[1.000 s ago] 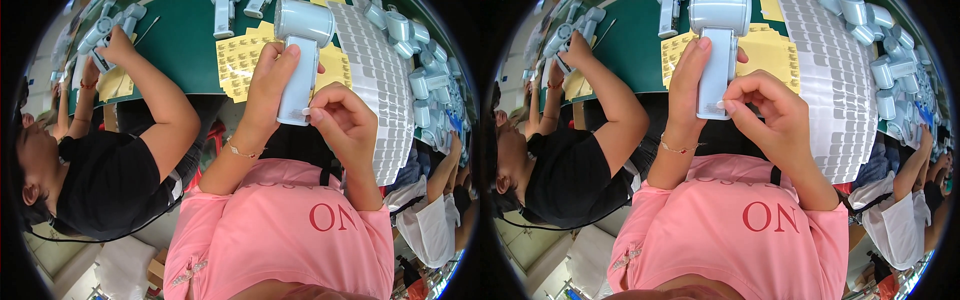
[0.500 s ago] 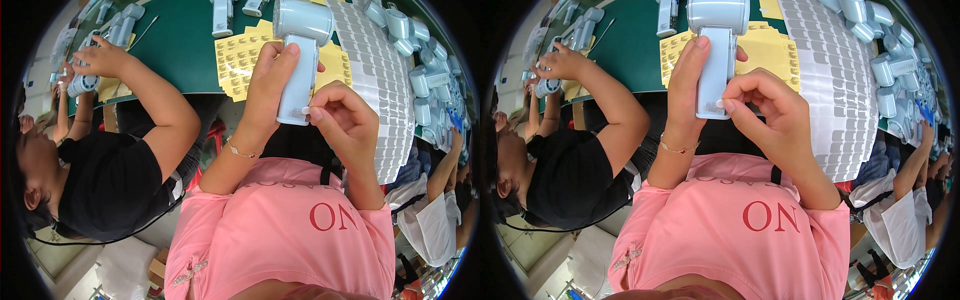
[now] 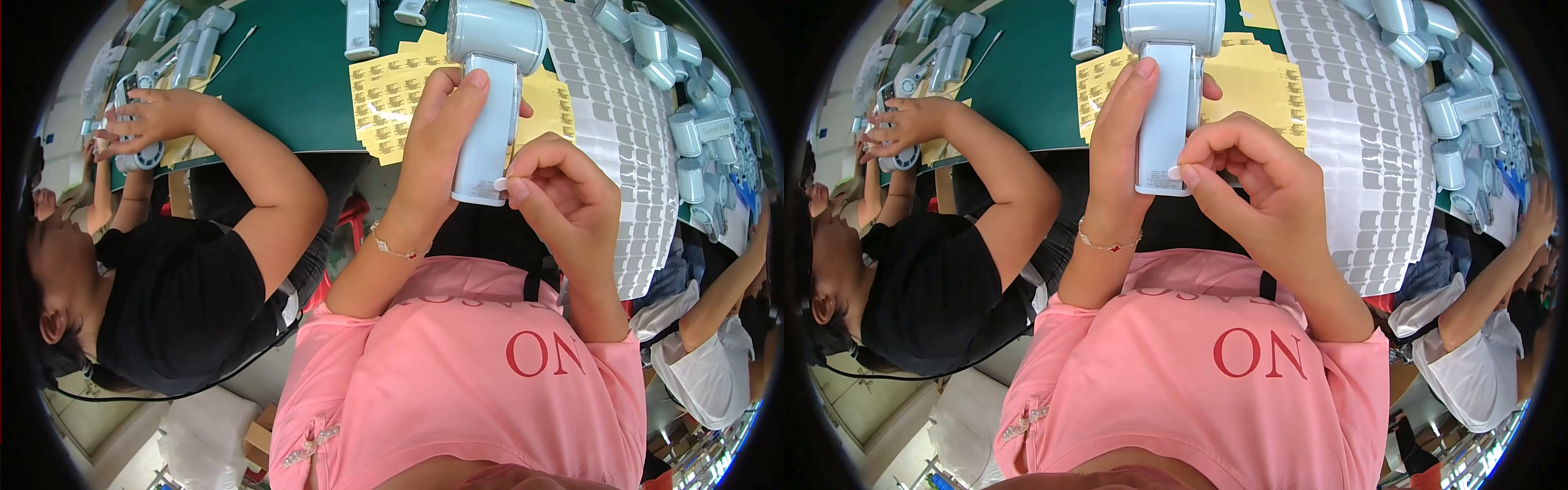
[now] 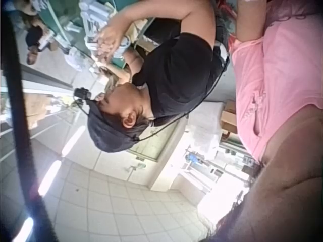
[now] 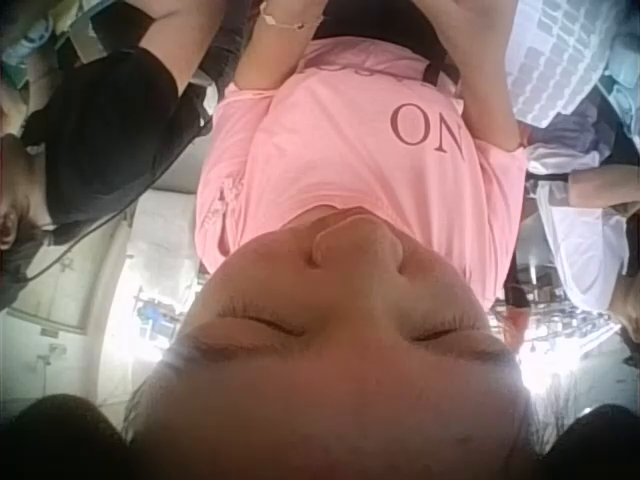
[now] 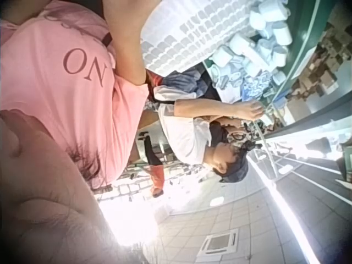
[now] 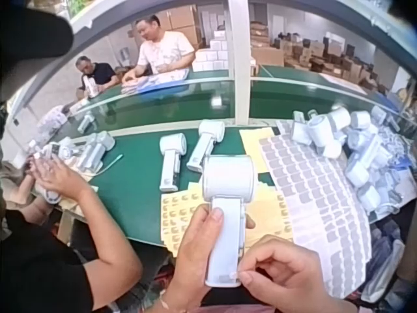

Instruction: The person assembles portable handheld fans by hand, applying stickers from label sheets and joining plastic components.

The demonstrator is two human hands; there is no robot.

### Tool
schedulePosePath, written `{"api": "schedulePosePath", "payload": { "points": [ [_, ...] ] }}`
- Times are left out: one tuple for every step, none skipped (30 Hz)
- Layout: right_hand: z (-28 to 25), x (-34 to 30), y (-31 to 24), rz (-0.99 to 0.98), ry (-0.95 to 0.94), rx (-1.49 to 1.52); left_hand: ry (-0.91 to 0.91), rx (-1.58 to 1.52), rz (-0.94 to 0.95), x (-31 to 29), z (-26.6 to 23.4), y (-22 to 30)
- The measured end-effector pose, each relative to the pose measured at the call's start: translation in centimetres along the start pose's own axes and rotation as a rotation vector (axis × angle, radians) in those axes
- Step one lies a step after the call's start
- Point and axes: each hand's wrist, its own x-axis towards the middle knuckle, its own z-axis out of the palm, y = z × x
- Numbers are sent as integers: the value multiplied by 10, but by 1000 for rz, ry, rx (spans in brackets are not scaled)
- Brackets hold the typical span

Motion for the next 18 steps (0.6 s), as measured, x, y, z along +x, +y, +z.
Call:
{"api": "schedulePosePath", "payload": {
  "points": [
    [0, 0, 0, 0, 0, 0, 0, 0, 0, 0, 0, 0],
    [1, 0, 0, 1, 5, 4, 12, 38, 12, -1, 1, -1],
    [1, -1, 0, 2, 9, 8, 25, 76, 24, -1, 2, -2],
    [1, -1, 0, 2, 9, 8, 25, 77, 24, -1, 2, -1],
    [1, -1, 0, 1, 10, -3, 30, 78, 24, -2, 2, -1],
    [2, -1, 0, 1, 11, -13, 34, 80, 25, -2, 2, -1],
    [2, -1, 0, 1, 11, -13, 34, 81, 25, -3, 2, -1],
    [2, -2, 0, -2, 13, -18, 32, 83, 26, -3, 2, -1],
    [3, -2, 1, -6, 14, -23, 29, 87, 28, -3, 1, -1],
    [3, -2, 1, -5, 15, -23, 29, 87, 27, -3, 1, -1],
    [4, -1, 0, -3, 18, -31, 29, 83, 30, -3, 0, -1],
    [4, -1, 0, -1, 24, -41, 28, 79, 32, -3, 0, -2],
    [5, 0, 1, 1, 25, -42, 28, 77, 30, -2, -2, -3],
    [5, 0, 1, 4, 25, -57, 34, 72, 30, -1, -3, -5],
    [5, 0, 0, 2, 24, -70, 39, 72, 35, -2, -2, -4],
    [6, -1, -1, -2, 25, -69, 37, 75, 36, -2, -1, -4],
    [6, -1, -3, 6, 34, -68, 41, 80, 37, -3, 0, -3],
    [7, -1, -2, 17, 43, -70, 45, 80, 36, -3, 0, -3]
  ]
}}
